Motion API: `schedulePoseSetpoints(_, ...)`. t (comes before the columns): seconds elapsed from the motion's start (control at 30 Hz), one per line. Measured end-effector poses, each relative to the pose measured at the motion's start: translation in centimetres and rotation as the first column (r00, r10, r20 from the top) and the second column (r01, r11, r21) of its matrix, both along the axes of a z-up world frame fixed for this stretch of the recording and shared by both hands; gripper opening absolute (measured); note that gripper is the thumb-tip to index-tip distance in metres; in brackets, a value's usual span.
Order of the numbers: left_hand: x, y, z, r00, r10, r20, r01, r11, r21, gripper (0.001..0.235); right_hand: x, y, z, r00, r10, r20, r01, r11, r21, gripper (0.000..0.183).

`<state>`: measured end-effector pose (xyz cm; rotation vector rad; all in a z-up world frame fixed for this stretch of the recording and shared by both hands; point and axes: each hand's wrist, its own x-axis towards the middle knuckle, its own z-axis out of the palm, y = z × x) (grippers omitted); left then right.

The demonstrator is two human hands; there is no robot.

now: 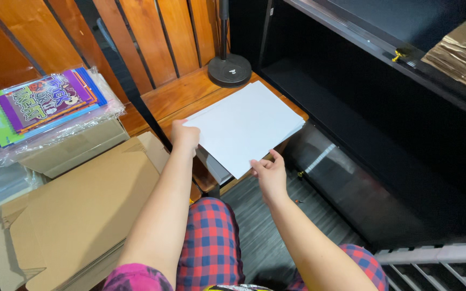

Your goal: The person repeatedly picks up a single white sheet of paper from a stack on a wooden chair and places it on top of a stack of brown cardboard sheets on a black shelf. This action is repeated continuously throughout the video.

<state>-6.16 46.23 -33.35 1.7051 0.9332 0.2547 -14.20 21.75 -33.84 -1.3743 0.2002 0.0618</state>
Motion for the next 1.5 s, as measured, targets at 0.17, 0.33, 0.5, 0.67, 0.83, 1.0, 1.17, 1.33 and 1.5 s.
schedulePoseSetpoints(0.17,-4.9,-2.9,1.3,0.998,0.000,0.066,-0.001,1.000,0.006,0.048,1.0,-2.0,-1.7,0.998,-0.042,0.052,0.044,0.999,-0.030,0.078)
schedulePoseSetpoints(0.33,-10.7,-6.1,5.4,0.992,-0.041,0.115,0.053,0.994,-0.099,0.049,2.7,-4.5,-3.4,0.994,-0.031,0.105,0.041,0.995,-0.094,0.061)
schedulePoseSetpoints(0.5,-12.9,-7.5,4.6,0.989,-0.084,0.120,0.098,0.988,-0.116,0.043,4.0,-7.0,-2.7,0.996,0.036,0.080,-0.023,0.986,-0.167,0.054)
schedulePoseSetpoints(0.67,-14.9,-8.9,4.8,0.985,-0.077,0.153,0.110,0.968,-0.224,0.044,5.3,-8.4,-2.4,0.994,0.084,0.072,-0.067,0.976,-0.209,0.053)
schedulePoseSetpoints(0.83,-16.0,-9.8,5.1,0.986,-0.082,0.147,0.119,0.957,-0.265,0.047,7.4,-9.0,-3.5,0.992,0.099,0.075,-0.078,0.968,-0.240,0.050)
schedulePoseSetpoints(1.0,-15.8,-9.9,3.8,0.979,-0.025,0.203,0.094,0.935,-0.343,0.050,8.0,-9.4,-3.5,0.992,0.103,0.069,-0.079,0.954,-0.288,0.049)
schedulePoseSetpoints(1.17,-16.1,-9.8,4.3,0.974,-0.013,0.226,0.104,0.911,-0.398,0.057,5.4,-8.7,-1.8,0.994,0.104,0.014,-0.098,0.968,-0.231,0.051)
schedulePoseSetpoints(1.33,-15.7,-9.3,4.2,0.976,-0.035,0.213,0.117,0.917,-0.382,0.058,2.5,-8.2,-0.7,0.994,0.104,-0.035,-0.109,0.981,-0.158,0.057)
schedulePoseSetpoints(1.5,-14.3,-8.0,1.6,0.976,-0.075,0.205,0.127,0.959,-0.254,0.057,1.4,-8.0,-2.1,0.991,0.115,-0.062,-0.124,0.977,-0.176,0.052)
